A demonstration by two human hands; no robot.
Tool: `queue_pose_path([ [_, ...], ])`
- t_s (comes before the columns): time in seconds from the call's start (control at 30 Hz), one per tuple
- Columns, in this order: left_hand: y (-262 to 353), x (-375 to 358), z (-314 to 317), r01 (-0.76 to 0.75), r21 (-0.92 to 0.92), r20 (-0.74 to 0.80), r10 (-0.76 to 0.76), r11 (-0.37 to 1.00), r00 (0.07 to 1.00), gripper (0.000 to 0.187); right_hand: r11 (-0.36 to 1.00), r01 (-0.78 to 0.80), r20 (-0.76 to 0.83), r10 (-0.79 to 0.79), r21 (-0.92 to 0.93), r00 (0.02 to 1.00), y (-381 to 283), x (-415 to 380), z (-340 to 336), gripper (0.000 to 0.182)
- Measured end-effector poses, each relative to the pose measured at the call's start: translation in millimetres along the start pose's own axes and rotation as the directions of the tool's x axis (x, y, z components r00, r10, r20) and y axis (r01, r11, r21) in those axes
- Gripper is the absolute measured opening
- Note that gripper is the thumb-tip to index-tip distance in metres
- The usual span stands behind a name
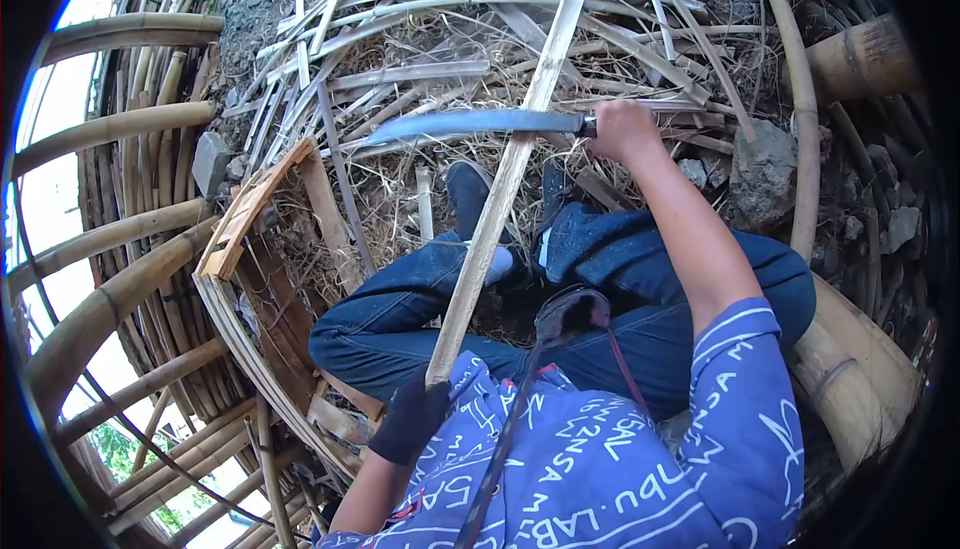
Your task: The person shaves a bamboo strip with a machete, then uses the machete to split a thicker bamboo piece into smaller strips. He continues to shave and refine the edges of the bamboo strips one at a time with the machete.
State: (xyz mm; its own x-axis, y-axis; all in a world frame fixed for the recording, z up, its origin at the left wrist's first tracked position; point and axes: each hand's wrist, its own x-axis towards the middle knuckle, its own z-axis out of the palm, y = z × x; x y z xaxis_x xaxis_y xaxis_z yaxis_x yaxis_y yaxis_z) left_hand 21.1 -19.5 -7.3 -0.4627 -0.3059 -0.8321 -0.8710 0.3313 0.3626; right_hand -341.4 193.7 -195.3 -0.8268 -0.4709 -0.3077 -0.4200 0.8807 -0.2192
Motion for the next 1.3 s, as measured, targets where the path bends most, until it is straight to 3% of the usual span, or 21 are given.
queue_pose_path([
  [0.03,0,2,2,0.004,-0.006,-0.005,-0.004,1.0,1.0,0.019,0.992,-0.115,0.008,0.114,0.044,0.993,2,7,5,0.02],
  [0.13,2,3,7,-0.032,0.013,-0.017,0.032,0.999,0.999,0.016,0.958,-0.219,-0.059,0.233,0.185,0.971,6,9,11,0.02],
  [0.2,6,4,8,-0.048,-0.006,-0.017,0.047,0.999,0.999,0.016,0.969,-0.159,-0.069,0.174,0.189,0.982,7,6,10,0.02],
  [0.27,-5,7,0,0.004,-0.027,0.0,-0.004,1.0,1.0,0.016,0.996,0.083,-0.066,-0.081,0.024,0.995,9,0,-1,0.021],
  [0.33,-7,3,-3,0.076,-0.052,0.016,-0.076,0.996,0.997,0.017,0.999,0.032,-0.081,-0.034,-0.026,0.996,13,1,4,0.021],
  [0.4,-6,2,-2,0.007,-0.082,-0.016,-0.008,0.997,1.0,0.016,0.967,-0.25,0.018,0.25,0.041,0.968,19,9,7,0.021],
  [0.47,1,6,2,-0.013,-0.092,-0.015,0.012,0.996,1.0,0.016,0.963,-0.25,-0.031,0.254,0.098,0.967,12,5,9,0.019],
  [0.53,-3,10,0,-0.04,-0.087,0.011,0.041,0.995,0.999,0.016,0.99,-0.077,-0.065,0.086,0.117,0.994,7,0,7,0.019],
  [0.57,-14,13,-6,0.02,-0.109,0.021,-0.018,0.994,1.0,0.016,0.995,0.017,-0.07,-0.01,0.093,0.998,8,-1,7,0.017],
  [0.6,-13,16,-10,0.079,-0.127,0.033,-0.075,0.989,0.997,0.016,0.996,0.003,-0.069,0.004,0.092,0.998,8,-1,4,0.017],
  [0.67,-8,11,-12,0.07,-0.099,0.014,-0.069,0.993,0.997,0.016,0.985,0.169,0.0,-0.169,-0.031,0.986,3,-1,0,0.017],
  [0.73,-20,10,-14,0.034,-0.117,0.005,-0.033,0.993,0.999,0.016,0.991,0.131,0.018,-0.13,-0.033,0.991,10,5,9,0.017],
  [0.8,-10,12,-9,0.063,-0.169,0.021,-0.06,0.984,0.998,0.016,0.945,-0.296,-0.042,0.304,0.14,0.952,13,11,12,0.018],
  [0.87,-10,9,-8,0.1,-0.21,0.053,-0.091,0.972,0.994,0.016,0.959,-0.252,-0.046,0.259,0.129,0.965,13,10,12,0.019],
  [0.97,-17,17,-16,0.069,-0.167,0.047,-0.062,0.984,0.997,0.014,0.999,0.012,-0.033,-0.01,0.038,0.999,8,-1,-8,0.019],
  [1.07,-15,13,-23,0.053,-0.166,0.047,-0.046,0.985,0.998,0.013,0.999,0.007,0.015,-0.007,-0.043,1.0,8,7,-3,0.019],
  [1.1,-9,11,-19,0.038,-0.168,0.022,-0.035,0.985,0.999,0.014,0.989,-0.147,0.041,0.147,0.004,0.988,15,15,4,0.019],
  [1.2,3,12,-14,0.112,-0.292,0.096,-0.088,0.95,0.992,0.013,0.963,-0.231,-0.076,0.243,0.138,0.967,16,21,4,0.019],
  [1.27,-10,16,-12,0.06,-0.252,0.072,-0.043,0.966,0.996,0.012,0.975,-0.183,-0.092,0.195,0.127,0.976,12,17,-2,0.018],
  [1.3,-7,18,-17,0.068,-0.209,0.054,-0.058,0.976,0.997,0.012,0.996,-0.067,-0.088,0.072,0.063,0.993,13,14,-6,0.017],
])
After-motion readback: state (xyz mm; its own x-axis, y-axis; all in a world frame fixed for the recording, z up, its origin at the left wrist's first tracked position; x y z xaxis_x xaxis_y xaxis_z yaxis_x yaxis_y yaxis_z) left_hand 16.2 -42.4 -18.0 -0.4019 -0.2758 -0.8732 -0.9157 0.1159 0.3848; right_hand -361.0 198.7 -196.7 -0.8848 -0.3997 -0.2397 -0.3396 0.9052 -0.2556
